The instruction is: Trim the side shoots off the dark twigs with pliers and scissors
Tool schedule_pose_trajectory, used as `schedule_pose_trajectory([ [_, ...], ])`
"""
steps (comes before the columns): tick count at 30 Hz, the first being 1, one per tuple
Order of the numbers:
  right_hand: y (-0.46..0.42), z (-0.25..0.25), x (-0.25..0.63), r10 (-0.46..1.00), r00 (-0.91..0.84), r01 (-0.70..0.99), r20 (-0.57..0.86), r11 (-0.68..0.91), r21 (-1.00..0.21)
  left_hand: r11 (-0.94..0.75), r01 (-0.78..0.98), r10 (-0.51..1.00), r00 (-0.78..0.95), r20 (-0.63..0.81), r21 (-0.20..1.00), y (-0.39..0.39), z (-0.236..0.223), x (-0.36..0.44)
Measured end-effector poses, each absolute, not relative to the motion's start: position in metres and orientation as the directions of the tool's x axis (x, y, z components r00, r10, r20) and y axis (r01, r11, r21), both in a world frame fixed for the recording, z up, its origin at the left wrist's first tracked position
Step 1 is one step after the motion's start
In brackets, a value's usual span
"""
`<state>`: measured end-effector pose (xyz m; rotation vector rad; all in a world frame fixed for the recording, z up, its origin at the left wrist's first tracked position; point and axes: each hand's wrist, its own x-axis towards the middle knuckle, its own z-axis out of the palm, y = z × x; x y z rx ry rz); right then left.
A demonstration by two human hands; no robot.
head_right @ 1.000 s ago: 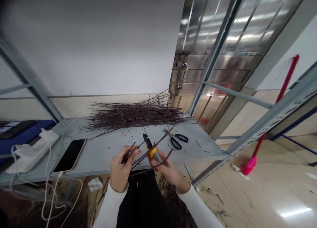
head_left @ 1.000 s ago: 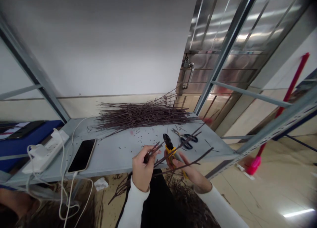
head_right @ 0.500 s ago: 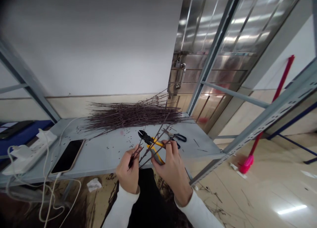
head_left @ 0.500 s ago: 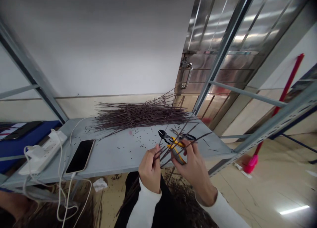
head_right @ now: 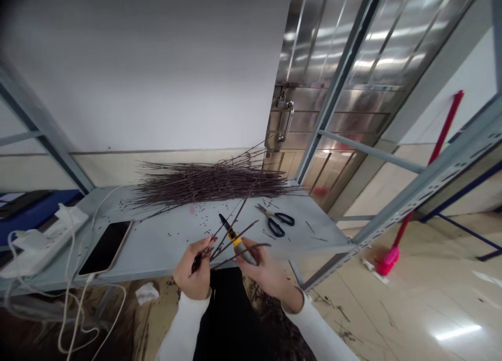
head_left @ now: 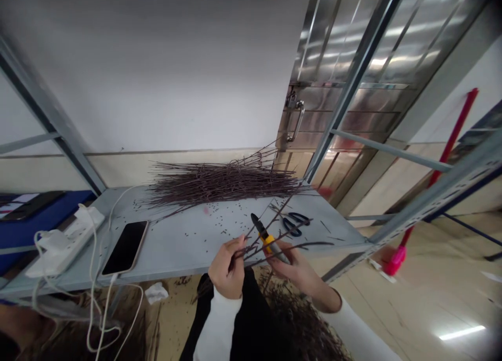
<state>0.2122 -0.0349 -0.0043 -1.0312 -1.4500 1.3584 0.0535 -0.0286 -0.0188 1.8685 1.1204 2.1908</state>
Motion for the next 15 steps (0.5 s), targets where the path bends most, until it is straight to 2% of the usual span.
schedule_pose_trajectory([
  [3,-0.04,-0.012,0.211,0.898,-0.429,-0.219,-0.096,-0.207,-0.954,-0.754,0.365,0.482,-0.258,0.837,0.546,-0.026,-0.022,0.051],
  [6,-0.041,-0.013,0.209,0.77,-0.616,-0.365,-0.167,-0.467,-0.806,-0.785,0.362,0.45,-0.226,0.864,0.503,-0.021,-0.024,0.051],
  [9,-0.036,-0.015,0.209,0.524,-0.85,-0.375,-0.055,-0.675,-0.636,-0.801,0.377,0.423,-0.193,0.886,0.464,-0.015,-0.026,0.048],
  [12,-0.029,-0.02,0.211,0.328,-0.94,-0.329,0.096,-0.787,-0.522,-0.814,0.37,0.424,-0.147,0.894,0.447,-0.01,-0.029,0.044],
  [13,-0.028,-0.02,0.211,0.311,-0.943,-0.326,0.117,-0.797,-0.508,-0.813,0.369,0.434,-0.133,0.891,0.451,-0.01,-0.029,0.043],
  [15,-0.027,-0.018,0.212,0.358,-0.931,-0.336,0.068,-0.775,-0.535,-0.793,0.373,0.474,-0.121,0.872,0.482,-0.01,-0.028,0.041],
])
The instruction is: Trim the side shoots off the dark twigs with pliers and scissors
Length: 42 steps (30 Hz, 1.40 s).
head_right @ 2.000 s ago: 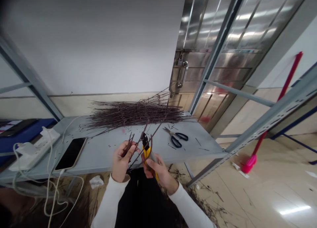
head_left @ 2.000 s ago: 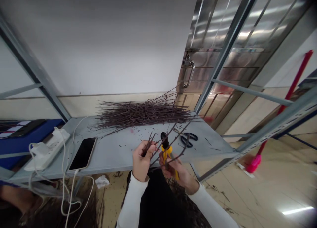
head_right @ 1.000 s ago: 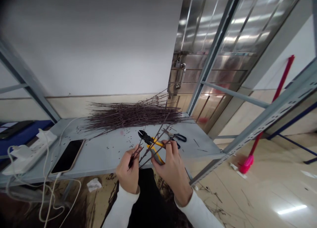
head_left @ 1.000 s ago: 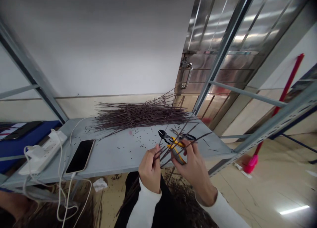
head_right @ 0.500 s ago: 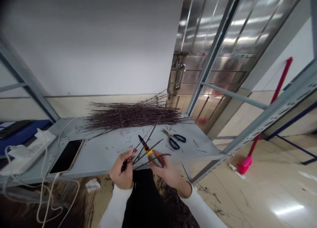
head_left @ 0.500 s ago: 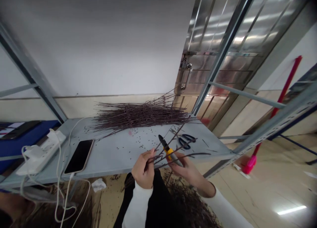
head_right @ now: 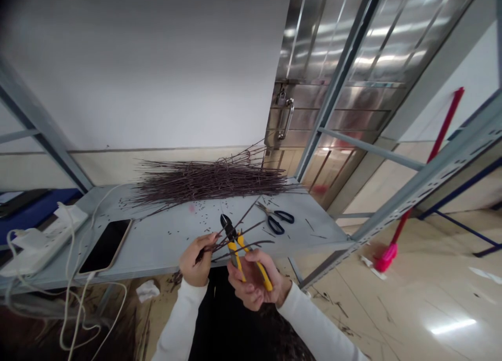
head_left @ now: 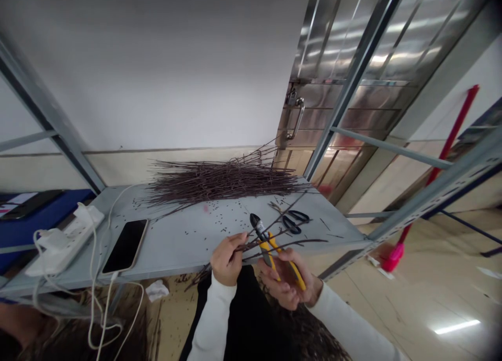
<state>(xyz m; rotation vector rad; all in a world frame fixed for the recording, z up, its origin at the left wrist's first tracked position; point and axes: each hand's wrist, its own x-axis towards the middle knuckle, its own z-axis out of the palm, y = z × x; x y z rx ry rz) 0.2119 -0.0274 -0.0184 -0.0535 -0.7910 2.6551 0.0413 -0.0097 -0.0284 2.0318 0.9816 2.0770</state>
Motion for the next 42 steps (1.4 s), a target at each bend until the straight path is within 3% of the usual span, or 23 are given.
schedule_pose_trajectory([
  [5,-0.032,-0.01,0.216,0.744,-0.645,-0.321,-0.174,-0.471,-0.822,-0.735,0.367,0.569,-0.123,0.813,0.57,-0.013,-0.022,0.038],
  [8,-0.028,-0.012,0.219,0.896,-0.429,-0.181,-0.115,-0.21,-0.961,-0.724,0.405,0.567,-0.112,0.816,0.559,-0.018,-0.015,0.037],
  [10,-0.023,-0.015,0.22,0.973,-0.231,-0.072,0.002,-0.015,-0.997,-0.728,0.434,0.55,-0.093,0.83,0.531,-0.022,-0.01,0.038],
  [13,-0.017,-0.016,0.218,0.976,-0.019,0.211,0.216,0.215,-0.954,-0.727,0.456,0.544,-0.075,0.836,0.514,-0.027,-0.004,0.04],
  [17,-0.013,-0.017,0.216,0.863,0.056,0.64,0.501,0.354,-0.682,-0.709,0.462,0.564,-0.082,0.821,0.533,-0.031,0.001,0.045],
  [19,-0.011,-0.021,0.215,0.773,0.125,0.741,0.621,0.344,-0.577,-0.69,0.458,0.586,-0.101,0.804,0.561,-0.032,0.002,0.048],
  [22,-0.011,-0.027,0.205,0.745,0.2,0.77,0.636,0.281,-0.572,-0.639,0.441,0.643,-0.143,0.752,0.63,-0.032,0.003,0.051],
  [25,-0.016,-0.028,0.187,0.853,0.218,0.632,0.474,0.246,-0.734,-0.577,0.438,0.693,-0.183,0.697,0.689,-0.031,0.002,0.051],
  [28,-0.022,-0.024,0.169,0.945,0.157,0.329,0.287,0.223,-0.917,-0.544,0.431,0.709,-0.222,0.669,0.72,-0.029,0.0,0.048],
  [31,-0.026,-0.02,0.157,0.987,0.079,-0.019,0.139,0.141,-0.99,-0.536,0.418,0.72,-0.228,0.656,0.734,-0.028,0.0,0.043],
  [36,-0.036,-0.008,0.146,0.977,-0.139,-0.457,-0.16,-0.207,-0.865,-0.542,0.413,0.717,-0.228,0.659,0.732,-0.028,0.001,0.041],
  [42,-0.051,0.003,0.144,0.912,-0.302,-0.596,-0.279,-0.409,-0.691,-0.582,0.363,0.7,-0.23,0.676,0.727,-0.032,0.002,0.043],
])
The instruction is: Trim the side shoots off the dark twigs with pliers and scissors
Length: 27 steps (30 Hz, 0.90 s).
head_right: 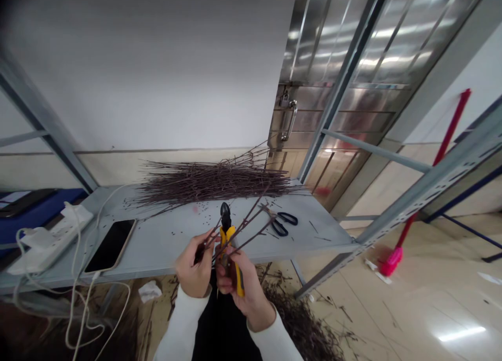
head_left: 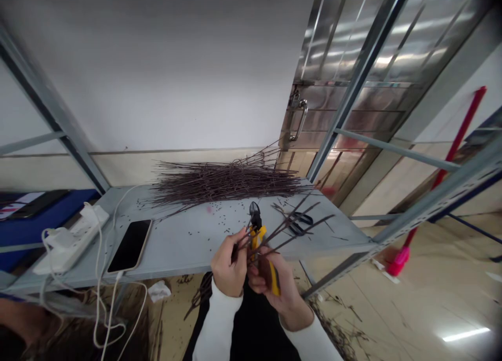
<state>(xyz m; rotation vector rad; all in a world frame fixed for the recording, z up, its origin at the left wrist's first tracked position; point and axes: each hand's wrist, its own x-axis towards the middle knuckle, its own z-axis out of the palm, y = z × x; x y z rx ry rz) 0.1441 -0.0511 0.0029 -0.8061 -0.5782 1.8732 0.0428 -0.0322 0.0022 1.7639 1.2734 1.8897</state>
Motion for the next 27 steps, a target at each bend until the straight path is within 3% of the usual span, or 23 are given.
schedule_pose_trajectory([
  [3,-0.05,-0.002,0.152,0.941,-0.281,-0.551,-0.189,-0.319,-0.771,-0.573,0.331,0.712,-0.253,0.655,0.75,-0.038,0.006,0.043],
  [9,-0.043,-0.004,0.186,0.96,-0.277,-0.297,0.044,-0.042,-0.954,-0.566,0.287,0.76,-0.183,0.624,0.773,-0.045,0.016,0.037],
  [16,-0.046,0.005,0.218,0.945,-0.324,-0.029,0.05,0.042,-0.999,-0.638,0.323,0.741,0.013,0.671,0.699,-0.04,0.024,0.029],
  [19,-0.042,0.005,0.228,0.974,-0.228,0.099,0.012,0.035,-0.994,-0.654,0.324,0.728,0.025,0.685,0.683,-0.039,0.026,0.028],
  [23,-0.036,0.002,0.23,0.991,-0.097,0.217,0.096,0.115,-0.969,-0.651,0.353,0.721,0.01,0.693,0.673,-0.039,0.023,0.032],
  [27,-0.034,-0.004,0.209,0.99,0.03,0.17,0.139,0.132,-0.977,-0.619,0.396,0.732,-0.024,0.681,0.678,-0.036,0.021,0.043],
])
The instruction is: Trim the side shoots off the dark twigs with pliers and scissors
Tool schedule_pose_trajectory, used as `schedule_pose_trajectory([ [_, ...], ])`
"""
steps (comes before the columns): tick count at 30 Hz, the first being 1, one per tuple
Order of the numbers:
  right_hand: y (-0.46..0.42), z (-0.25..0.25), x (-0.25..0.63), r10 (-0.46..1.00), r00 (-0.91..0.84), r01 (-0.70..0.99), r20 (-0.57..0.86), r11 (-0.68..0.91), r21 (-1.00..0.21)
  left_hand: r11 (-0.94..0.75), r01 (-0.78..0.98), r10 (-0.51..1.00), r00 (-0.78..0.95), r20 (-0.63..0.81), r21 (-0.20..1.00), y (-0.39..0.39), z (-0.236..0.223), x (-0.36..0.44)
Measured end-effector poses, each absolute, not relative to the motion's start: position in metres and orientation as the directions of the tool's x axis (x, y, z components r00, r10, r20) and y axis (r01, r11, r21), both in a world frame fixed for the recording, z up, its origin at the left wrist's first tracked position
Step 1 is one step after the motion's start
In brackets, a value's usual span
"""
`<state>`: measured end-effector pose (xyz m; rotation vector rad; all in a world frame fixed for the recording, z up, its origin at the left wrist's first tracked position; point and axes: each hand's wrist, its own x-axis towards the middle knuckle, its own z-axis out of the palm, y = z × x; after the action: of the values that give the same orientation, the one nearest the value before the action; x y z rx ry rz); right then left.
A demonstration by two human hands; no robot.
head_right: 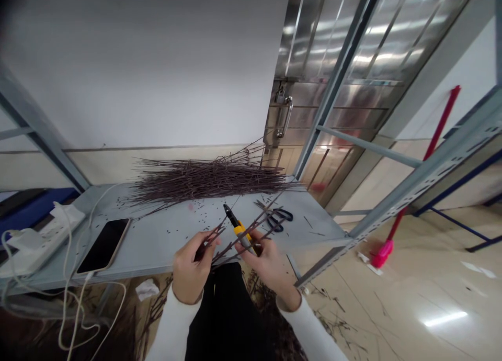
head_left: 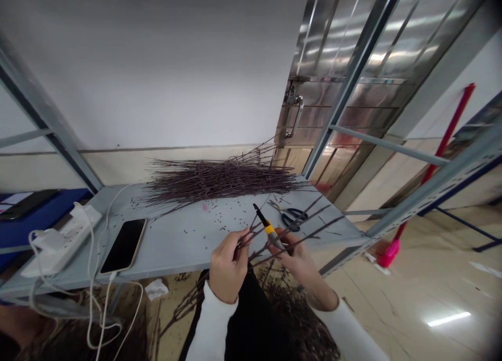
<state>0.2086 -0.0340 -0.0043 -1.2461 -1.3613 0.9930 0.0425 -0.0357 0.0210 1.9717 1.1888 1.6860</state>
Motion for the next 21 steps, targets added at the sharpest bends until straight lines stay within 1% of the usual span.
schedule_pose_trajectory([
  [3,-0.034,-0.013,0.187,0.974,0.163,0.033,0.157,0.154,-0.988,-0.559,0.401,0.782,-0.038,0.623,0.726,-0.034,0.024,0.049],
  [5,-0.034,-0.019,0.178,0.975,0.166,-0.109,0.145,0.164,-0.98,-0.501,0.374,0.829,-0.051,0.556,0.78,-0.034,0.028,0.048],
  [7,-0.035,-0.023,0.175,0.99,0.06,-0.259,0.128,0.139,-0.956,-0.437,0.328,0.872,-0.073,0.484,0.838,-0.035,0.03,0.045],
  [9,-0.037,-0.026,0.178,0.984,-0.129,-0.361,0.123,0.069,-0.93,-0.363,0.259,0.913,-0.095,0.397,0.895,-0.037,0.032,0.04],
  [10,-0.038,-0.027,0.181,0.966,-0.224,-0.385,0.128,0.033,-0.922,-0.325,0.22,0.93,-0.103,0.353,0.92,-0.038,0.033,0.038],
  [12,-0.041,-0.026,0.188,0.921,-0.364,-0.404,0.141,-0.02,-0.915,-0.269,0.15,0.95,-0.122,0.288,0.951,-0.039,0.035,0.035],
  [14,-0.043,-0.025,0.193,0.9,-0.41,-0.402,0.148,-0.032,-0.915,-0.258,0.106,0.951,-0.15,0.272,0.96,-0.041,0.037,0.033],
  [17,-0.046,-0.022,0.196,0.908,-0.388,-0.375,0.157,0.001,-0.927,-0.274,0.077,0.94,-0.191,0.284,0.959,-0.043,0.04,0.032],
  [21,-0.048,-0.018,0.199,0.934,-0.297,-0.302,0.197,0.103,-0.948,-0.27,0.061,0.941,-0.192,0.277,0.961,-0.045,0.04,0.032],
])
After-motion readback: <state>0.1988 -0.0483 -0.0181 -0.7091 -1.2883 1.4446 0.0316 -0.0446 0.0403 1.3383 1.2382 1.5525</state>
